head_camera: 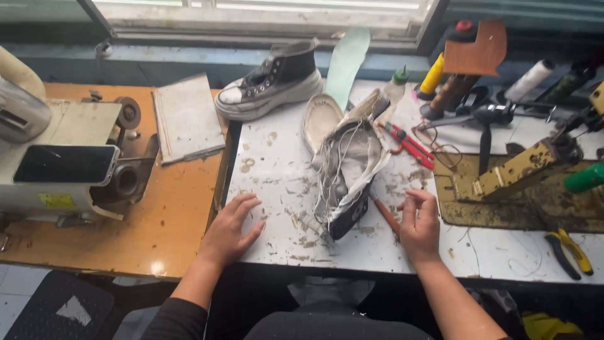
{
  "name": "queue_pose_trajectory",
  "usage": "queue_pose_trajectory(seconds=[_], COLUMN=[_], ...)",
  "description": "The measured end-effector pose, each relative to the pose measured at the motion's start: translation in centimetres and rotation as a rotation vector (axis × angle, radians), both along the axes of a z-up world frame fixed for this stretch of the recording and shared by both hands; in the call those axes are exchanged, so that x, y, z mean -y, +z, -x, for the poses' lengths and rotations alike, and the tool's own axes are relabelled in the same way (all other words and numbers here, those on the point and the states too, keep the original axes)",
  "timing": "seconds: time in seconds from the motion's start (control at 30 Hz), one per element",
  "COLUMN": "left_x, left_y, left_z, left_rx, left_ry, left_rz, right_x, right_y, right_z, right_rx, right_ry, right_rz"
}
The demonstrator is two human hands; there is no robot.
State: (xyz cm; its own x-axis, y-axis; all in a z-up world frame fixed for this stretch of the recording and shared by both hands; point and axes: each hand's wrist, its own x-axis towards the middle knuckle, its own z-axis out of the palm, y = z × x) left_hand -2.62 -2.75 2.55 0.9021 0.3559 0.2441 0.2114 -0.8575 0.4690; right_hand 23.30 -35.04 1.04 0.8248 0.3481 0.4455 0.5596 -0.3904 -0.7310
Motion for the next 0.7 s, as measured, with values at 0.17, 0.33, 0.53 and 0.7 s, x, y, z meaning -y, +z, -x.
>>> queue_pose_trajectory(seconds=[0.17,0.33,0.53,0.7], left_x=[0.3,5.5,15.6,14.9], left_y=[-1.0,-2.9,-0.1,0.7], left_z=[0.2,1.0,-0.8,0.5], left_rx=[-0.019,-0.142,-0.564,-0.125], left_ry=[0.109,0.317,-0.297,-0.928], left_rz=[-0.012,-0.225,0.3,0.643], right_x=[0.1,2.2,6.3,10.1], right_y=[0.9,-0.6,-4.0,-7.5], right_z=[1.4,3.0,10.9,14.9], right_rx=[0.108,0.44,0.428,0.342], right_ry=[0.072,0.096,0.016,-0.072], right_rz=[-0.071,-0.154,-0.207,-0.012])
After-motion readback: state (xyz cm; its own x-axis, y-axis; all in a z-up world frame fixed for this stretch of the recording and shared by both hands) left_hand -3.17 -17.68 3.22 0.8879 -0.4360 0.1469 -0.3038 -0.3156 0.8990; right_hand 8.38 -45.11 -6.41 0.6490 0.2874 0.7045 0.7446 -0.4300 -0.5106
